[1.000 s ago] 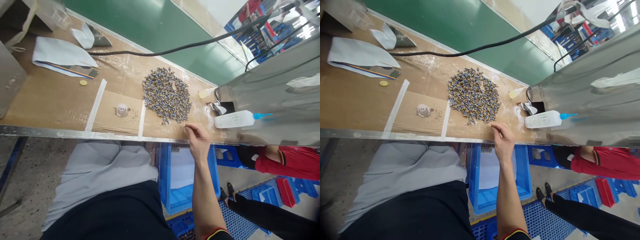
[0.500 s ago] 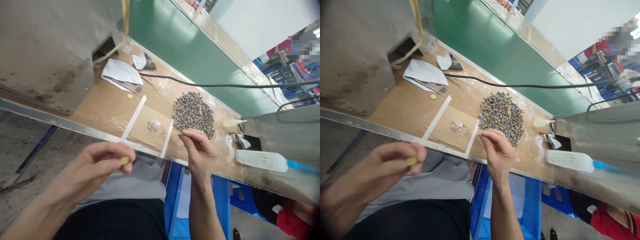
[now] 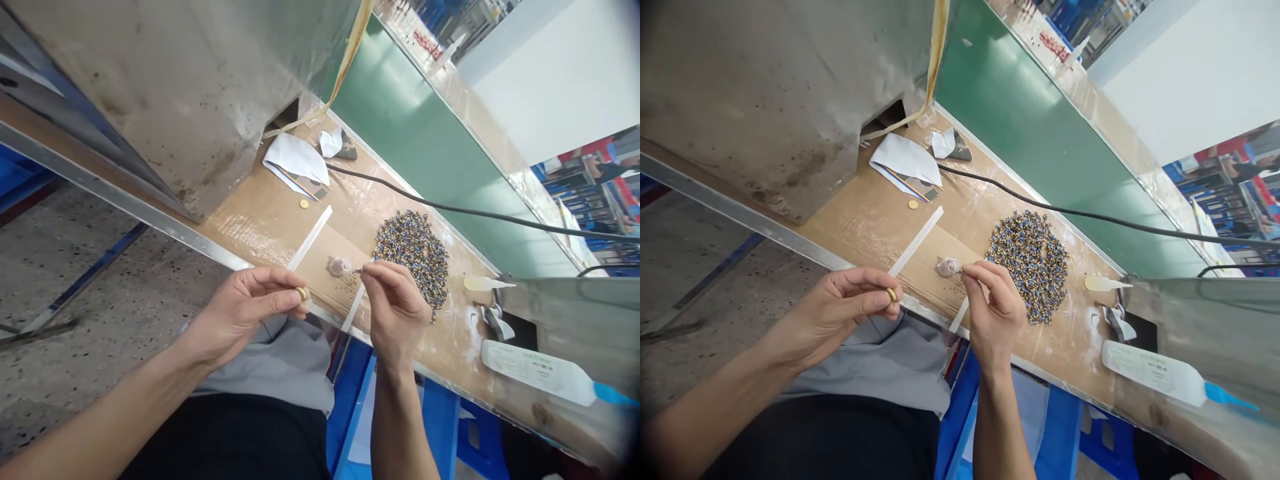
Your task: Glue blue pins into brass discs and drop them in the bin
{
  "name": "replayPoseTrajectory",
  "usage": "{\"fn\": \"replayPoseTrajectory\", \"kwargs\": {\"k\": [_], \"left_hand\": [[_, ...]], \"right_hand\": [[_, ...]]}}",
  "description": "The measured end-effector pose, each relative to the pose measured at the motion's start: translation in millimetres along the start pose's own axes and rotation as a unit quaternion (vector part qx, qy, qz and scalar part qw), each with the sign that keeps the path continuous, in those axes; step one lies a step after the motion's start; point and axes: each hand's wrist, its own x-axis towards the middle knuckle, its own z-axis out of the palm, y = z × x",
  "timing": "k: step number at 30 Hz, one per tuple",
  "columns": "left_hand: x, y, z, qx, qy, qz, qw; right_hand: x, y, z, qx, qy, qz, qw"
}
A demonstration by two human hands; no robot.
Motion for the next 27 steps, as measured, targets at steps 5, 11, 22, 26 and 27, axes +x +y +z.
{"fn": "replayPoseTrajectory", "kwargs": {"k": [5, 11, 22, 26, 27], "left_hand": [[-1, 2, -0.9, 0.033, 0.01, 0.016, 0.999], [-9, -1, -5.2, 0.069, -0.036, 0.027, 0.997], [-12, 2, -0.6, 0.18, 0.022, 0.009, 0.983], [-12, 1, 0.0, 0.196, 0.022, 0.012, 0.98], [-12, 0, -0.3, 0.199, 0.021, 0.017, 0.98]], "right_hand": [[3, 3, 3, -0.033, -0.01, -0.026, 0.999], [4, 6, 6, -0.083, -0.015, -0.06, 0.995], [3, 4, 8, -0.123, -0.021, -0.085, 0.989], [3, 4, 9, -0.118, -0.022, -0.088, 0.989], [3, 4, 9, -0.116, -0.019, -0.089, 0.989]]}}
